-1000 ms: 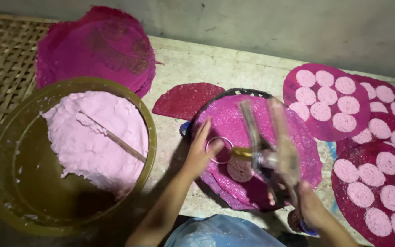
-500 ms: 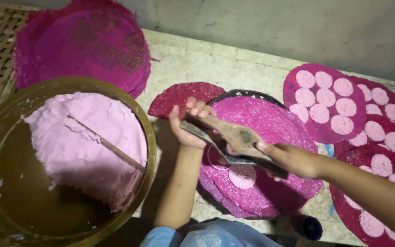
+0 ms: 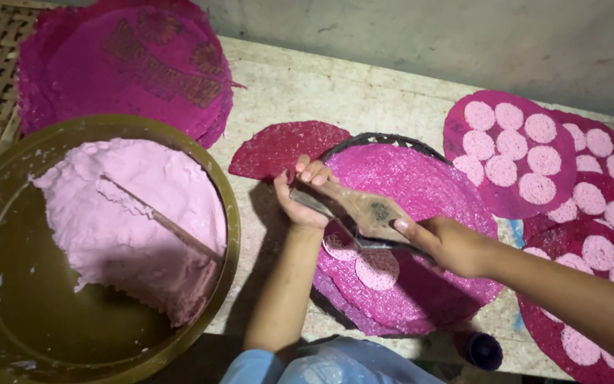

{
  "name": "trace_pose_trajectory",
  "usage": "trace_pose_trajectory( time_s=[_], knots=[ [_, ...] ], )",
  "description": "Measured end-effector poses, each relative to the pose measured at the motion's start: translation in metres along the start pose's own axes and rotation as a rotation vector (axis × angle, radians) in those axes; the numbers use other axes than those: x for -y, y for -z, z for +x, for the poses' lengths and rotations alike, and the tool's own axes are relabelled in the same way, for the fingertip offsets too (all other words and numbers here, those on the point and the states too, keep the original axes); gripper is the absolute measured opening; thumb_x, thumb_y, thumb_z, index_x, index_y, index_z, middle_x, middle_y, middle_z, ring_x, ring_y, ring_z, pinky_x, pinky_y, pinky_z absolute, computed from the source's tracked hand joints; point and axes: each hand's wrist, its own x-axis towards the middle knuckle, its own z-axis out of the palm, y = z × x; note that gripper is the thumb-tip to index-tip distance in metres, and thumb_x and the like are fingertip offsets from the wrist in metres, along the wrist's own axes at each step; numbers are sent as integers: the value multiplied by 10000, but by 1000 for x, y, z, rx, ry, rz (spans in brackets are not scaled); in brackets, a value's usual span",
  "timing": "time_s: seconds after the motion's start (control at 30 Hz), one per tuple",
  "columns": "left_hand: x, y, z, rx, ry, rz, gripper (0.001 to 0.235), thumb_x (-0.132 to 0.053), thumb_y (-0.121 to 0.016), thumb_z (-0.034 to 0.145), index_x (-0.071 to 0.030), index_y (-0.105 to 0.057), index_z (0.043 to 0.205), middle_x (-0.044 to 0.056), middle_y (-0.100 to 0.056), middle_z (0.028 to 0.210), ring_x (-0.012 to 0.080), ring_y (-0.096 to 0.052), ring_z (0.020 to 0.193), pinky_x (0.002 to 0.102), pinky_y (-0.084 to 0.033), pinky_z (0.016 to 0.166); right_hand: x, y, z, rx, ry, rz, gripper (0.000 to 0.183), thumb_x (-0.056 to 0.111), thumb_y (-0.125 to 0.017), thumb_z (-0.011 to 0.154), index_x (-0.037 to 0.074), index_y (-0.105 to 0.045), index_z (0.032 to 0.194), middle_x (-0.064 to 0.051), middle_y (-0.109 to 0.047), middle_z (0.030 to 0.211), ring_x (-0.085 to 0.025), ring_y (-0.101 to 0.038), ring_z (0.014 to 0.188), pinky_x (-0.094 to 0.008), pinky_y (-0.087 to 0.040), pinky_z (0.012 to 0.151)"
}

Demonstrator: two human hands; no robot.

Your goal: The person scoops pink paste from a bowl using a wooden stick and fills a handheld metal mold. They press the mold onto a pink fabric-covered board to form circular items, then release them. The process repeats continuously, with finished circles accumulating on the board.

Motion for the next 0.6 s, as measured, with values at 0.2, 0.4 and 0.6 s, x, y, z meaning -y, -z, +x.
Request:
trace_pose_trajectory(
  time_s=[0.2, 0.4, 0.6],
  knots=[
    [-18, -10, 20, 24, 22, 107, 288, -438, -498, 1013, -163, -535, 936, -32, -503, 799, 147, -531, 788, 382, -526, 899, 5, -10, 10, -151, 144, -34, 776, 678, -285, 960, 24, -699, 915, -90, -671, 671, -228, -688, 649, -433, -549, 698],
    [-42, -24, 20, 25, 48, 175, 323, -472, -489, 991, -162, -545, 921, -39, -508, 767, 141, -532, 756, 389, -521, 856, 16, -30, 17, -122, 216, 127, 691, 621, -318, 971, 44, -694, 1030, -91, -606, 600, -224, -645, 568, -426, -550, 639],
    [-22, -20, -3, -117, 20, 184, 322, -481, -479, 976, -174, -544, 905, -36, -522, 772, 143, -538, 767, 381, -508, 841, 2, -29, 9, 0, 88, 192, 742, 622, -288, 979, 13, -711, 1018, -69, -615, 605, -194, -658, 555, -389, -579, 577]
  ],
)
